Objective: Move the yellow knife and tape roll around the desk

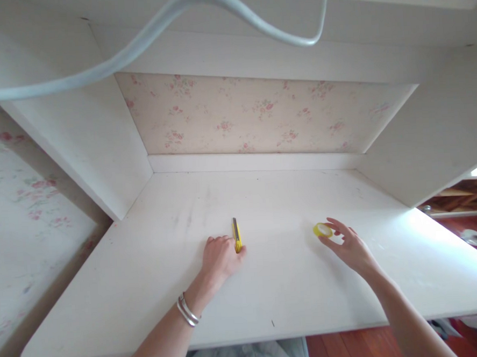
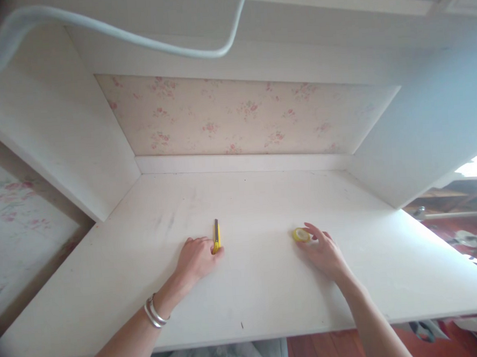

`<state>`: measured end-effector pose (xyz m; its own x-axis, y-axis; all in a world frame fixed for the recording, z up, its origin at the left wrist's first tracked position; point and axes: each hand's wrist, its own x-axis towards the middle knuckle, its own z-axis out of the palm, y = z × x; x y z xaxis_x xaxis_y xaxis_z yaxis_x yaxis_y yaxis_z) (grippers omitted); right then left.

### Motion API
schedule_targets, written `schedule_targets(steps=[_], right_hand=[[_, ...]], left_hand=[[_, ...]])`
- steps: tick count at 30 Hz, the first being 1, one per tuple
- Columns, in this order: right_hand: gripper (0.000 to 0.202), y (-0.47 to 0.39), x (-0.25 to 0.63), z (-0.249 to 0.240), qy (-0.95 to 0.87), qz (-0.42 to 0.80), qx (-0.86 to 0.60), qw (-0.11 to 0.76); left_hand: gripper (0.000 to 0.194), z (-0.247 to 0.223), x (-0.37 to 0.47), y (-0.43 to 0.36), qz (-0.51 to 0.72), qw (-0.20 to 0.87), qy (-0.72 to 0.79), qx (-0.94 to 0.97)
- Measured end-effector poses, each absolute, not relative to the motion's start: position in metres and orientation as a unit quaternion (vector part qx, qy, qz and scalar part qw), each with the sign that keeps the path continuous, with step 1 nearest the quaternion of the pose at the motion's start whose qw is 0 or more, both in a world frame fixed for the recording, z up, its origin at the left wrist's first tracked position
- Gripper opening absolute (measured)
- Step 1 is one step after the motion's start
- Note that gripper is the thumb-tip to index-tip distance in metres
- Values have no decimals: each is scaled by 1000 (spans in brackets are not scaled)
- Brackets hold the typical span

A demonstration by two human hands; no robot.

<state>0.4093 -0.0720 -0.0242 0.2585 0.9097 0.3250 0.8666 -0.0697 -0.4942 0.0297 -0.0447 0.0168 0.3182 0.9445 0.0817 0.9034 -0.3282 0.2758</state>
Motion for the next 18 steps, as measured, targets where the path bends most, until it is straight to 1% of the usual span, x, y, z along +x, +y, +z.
schedule_targets(steps=[5, 11, 15, 18], right_hand=[[57, -75, 412, -38, -594, 64, -752, 278], [57, -75, 409, -39, -598, 61, -752, 272], [56, -77, 406, -34, -607, 57, -741, 281], [62, -80, 404, -29, -614, 93, -714, 322]], left_hand=[[35, 20, 33, -46, 110, 80, 577, 805], [30, 36, 59, -53, 144, 83, 547, 821], [33, 41, 98, -54, 154, 109, 507, 841], [36, 38, 129, -52, 152, 115, 482, 855]])
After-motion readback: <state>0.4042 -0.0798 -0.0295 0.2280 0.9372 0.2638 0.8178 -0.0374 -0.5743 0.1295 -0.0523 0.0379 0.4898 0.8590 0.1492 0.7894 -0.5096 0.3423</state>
